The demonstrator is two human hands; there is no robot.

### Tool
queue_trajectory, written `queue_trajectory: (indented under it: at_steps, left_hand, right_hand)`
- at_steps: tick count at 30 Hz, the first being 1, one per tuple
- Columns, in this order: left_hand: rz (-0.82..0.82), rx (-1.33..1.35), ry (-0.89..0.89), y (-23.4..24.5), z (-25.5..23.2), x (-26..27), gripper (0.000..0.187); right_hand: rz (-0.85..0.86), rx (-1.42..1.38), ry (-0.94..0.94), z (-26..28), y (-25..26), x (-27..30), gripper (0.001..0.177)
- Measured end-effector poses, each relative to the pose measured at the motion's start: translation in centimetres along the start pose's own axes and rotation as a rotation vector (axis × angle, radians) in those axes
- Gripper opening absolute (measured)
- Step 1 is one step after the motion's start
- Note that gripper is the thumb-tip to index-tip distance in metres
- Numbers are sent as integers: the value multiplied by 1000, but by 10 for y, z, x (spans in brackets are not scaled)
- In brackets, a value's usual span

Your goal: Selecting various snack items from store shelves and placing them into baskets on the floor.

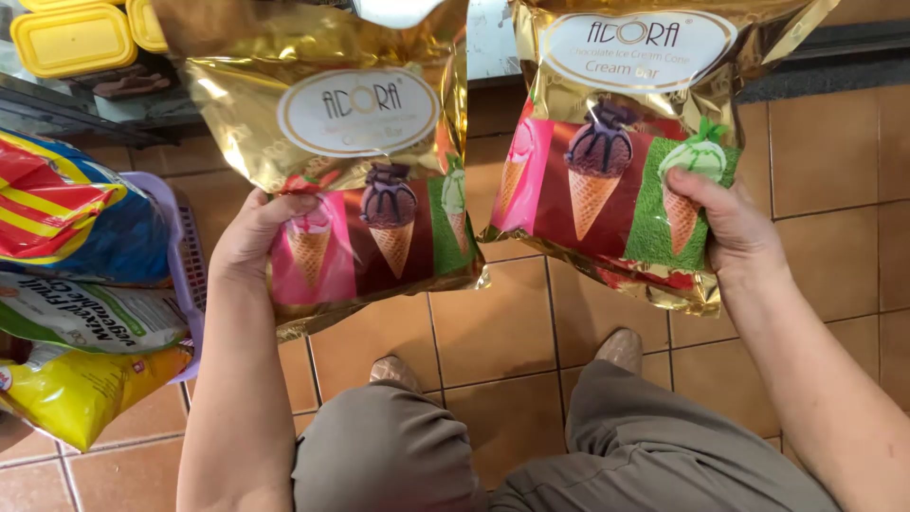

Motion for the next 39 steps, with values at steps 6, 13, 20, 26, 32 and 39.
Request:
queue_trajectory:
  at_steps: [6,13,20,26,32,39]
  left_hand:
    - [-21,-96,65,-14,6,-1,44]
    - [54,-123,60,-15,21,-16,49]
    - [-30,-67,80,-24,30,-21,54]
    - [46,41,74,-37,35,-24,55]
    - [63,61,96,-72,76,-42,53]
    - [368,321,133,-121,91,-28,45]
  right_hand:
    - [48,-30,-23,-1,5,3,58]
    - [143,26,-10,-4,-3,3,61]
    - [142,34,-76,-11,-3,1,61]
    - [130,45,-99,-14,0,2,57]
    - [107,7,-237,-42,-11,3,49]
    - [195,141,-120,-23,-79,17,61]
Point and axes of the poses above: each hand's wrist, its own x-axis away from the middle knuckle, its own y-axis out of the back of the hand, z = x × y, the point moved 4 cm from there along -x, towards the middle knuckle, and after that the axes turned 1 degree about -y, right-handed, at the moved point
